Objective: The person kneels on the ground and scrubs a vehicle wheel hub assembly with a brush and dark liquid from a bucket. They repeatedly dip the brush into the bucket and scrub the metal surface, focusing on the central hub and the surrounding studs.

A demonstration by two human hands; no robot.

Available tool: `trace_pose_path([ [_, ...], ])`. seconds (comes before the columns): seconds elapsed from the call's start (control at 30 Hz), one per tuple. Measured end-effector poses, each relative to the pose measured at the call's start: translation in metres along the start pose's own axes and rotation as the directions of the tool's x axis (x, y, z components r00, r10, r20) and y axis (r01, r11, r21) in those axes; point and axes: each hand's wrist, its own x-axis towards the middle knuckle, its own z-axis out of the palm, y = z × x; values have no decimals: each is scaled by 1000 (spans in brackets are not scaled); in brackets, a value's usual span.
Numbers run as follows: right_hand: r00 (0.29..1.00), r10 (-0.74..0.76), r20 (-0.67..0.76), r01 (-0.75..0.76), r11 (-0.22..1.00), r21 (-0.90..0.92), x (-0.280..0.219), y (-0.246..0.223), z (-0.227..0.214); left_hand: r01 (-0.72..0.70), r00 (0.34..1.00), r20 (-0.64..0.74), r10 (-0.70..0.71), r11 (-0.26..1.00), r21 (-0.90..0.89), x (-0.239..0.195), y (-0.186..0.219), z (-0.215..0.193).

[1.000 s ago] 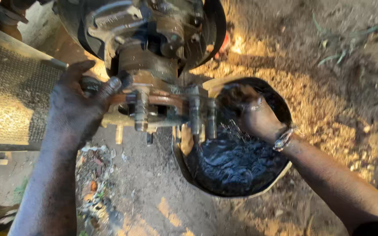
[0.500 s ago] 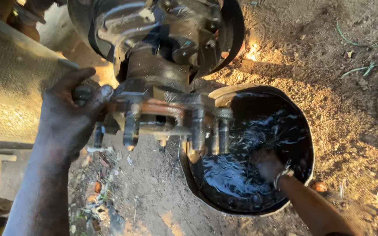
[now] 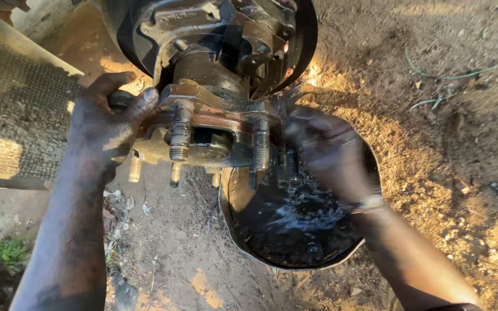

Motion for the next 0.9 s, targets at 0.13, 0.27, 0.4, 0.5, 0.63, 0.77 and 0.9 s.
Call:
trace_pose_path([
  [0.13,968,-163,189,237,839,-490,7,-5,-14,6,1000,-8,-6,999,33,3,-4,3],
  [0.27,907,-318,276,388,887,-252,19,-9,-26,-21,1000,-9,22,990,140,11,0,8],
  [0.4,979,-175,-109,192,967,167,18,-8,2,-7,999,-50,12,995,96,12,1,14],
  [0.5,934,-343,-99,351,933,84,25,-9,10,-58,992,-111,61,998,29,13,-5,20],
  [0.63,766,-593,248,642,684,-347,55,-38,29,-95,989,-110,100,994,53,16,-13,27],
  [0.77,744,-366,560,668,432,-606,64,-114,16,-45,994,-93,53,995,87,16,-2,27],
  [0.9,841,-222,494,522,574,-631,69,-143,-2,49,998,-26,-48,998,39,12,11,27],
])
